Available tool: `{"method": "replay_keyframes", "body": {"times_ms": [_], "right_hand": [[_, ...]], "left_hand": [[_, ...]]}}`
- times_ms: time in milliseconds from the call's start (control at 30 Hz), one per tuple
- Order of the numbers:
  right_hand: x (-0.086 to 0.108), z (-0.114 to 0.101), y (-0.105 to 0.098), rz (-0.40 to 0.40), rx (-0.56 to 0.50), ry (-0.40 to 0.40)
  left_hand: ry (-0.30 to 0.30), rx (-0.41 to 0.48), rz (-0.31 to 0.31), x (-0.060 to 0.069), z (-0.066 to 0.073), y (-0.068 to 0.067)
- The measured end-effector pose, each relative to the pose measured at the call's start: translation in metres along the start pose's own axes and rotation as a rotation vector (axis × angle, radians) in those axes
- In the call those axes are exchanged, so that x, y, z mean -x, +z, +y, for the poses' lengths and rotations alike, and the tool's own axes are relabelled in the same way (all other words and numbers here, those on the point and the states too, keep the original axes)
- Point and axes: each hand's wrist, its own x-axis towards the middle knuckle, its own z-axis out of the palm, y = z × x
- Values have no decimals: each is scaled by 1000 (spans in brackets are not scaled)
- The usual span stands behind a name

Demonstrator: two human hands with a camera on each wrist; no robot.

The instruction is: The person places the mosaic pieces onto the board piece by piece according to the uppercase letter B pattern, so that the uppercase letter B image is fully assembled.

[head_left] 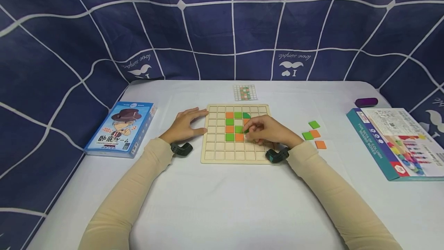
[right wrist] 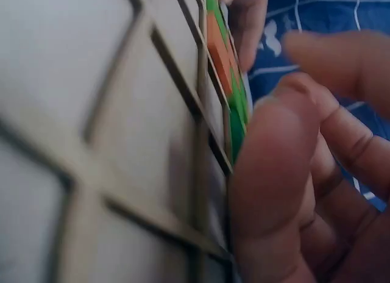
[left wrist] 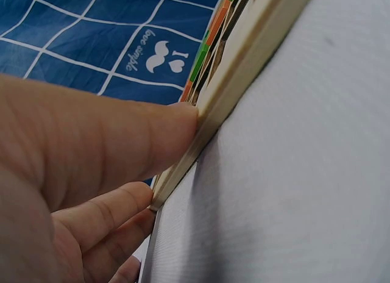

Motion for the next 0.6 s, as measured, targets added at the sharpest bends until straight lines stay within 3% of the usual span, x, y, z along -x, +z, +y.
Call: {"method": "replay_keyframes", "body": {"times_ms": [600], "right_hand": [[34, 12, -62, 14, -39, 132]], "left_hand": [[11, 6, 5, 0, -1, 1]]}}
